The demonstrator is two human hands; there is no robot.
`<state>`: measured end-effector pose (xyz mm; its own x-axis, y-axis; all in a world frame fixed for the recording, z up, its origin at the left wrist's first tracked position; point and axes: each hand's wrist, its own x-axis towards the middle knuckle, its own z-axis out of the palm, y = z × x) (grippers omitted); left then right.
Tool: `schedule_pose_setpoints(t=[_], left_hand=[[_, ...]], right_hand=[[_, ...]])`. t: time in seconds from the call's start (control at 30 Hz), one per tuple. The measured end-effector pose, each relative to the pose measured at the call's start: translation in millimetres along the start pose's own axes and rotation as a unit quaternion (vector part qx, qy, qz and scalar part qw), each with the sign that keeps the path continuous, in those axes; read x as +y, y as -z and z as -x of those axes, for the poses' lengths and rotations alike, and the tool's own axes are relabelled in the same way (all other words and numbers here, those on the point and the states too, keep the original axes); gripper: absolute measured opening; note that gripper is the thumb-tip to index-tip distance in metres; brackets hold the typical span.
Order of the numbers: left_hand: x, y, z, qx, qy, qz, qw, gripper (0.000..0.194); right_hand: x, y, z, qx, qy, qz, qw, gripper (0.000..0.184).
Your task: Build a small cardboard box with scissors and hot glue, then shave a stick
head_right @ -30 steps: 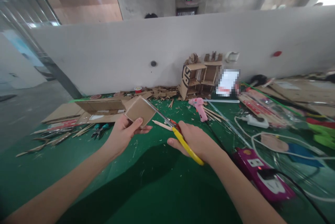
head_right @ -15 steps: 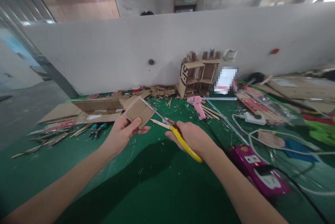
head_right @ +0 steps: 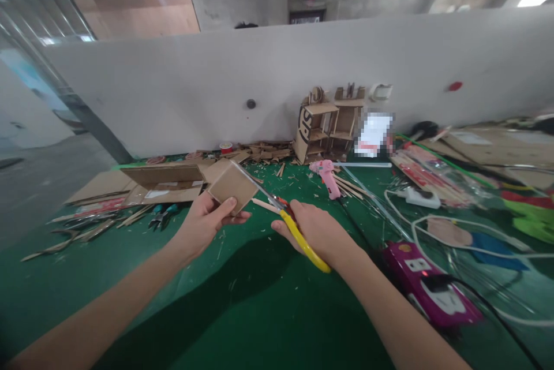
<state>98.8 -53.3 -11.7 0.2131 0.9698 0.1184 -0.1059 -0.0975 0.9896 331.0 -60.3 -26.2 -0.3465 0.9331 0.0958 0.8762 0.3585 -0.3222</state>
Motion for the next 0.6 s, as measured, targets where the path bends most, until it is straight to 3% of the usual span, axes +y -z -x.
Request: schedule_pose_setpoints(t=[0.3, 0.6], left_hand=[[-8.0, 4.8, -1.8, 0.000, 0.003, 0.014, 1.000, 0.035], [-10.2, -1.0, -1.1, -0.024, 0.021, 0.026, 0.999, 0.035]], right_hand=[[0.8, -0.7, -2.9, 0.012, -0.001, 0.033, 0.999, 0.043], [-0.6, -8.8, -4.7, 0.067, -0.004, 0.050, 0.996, 0.042]])
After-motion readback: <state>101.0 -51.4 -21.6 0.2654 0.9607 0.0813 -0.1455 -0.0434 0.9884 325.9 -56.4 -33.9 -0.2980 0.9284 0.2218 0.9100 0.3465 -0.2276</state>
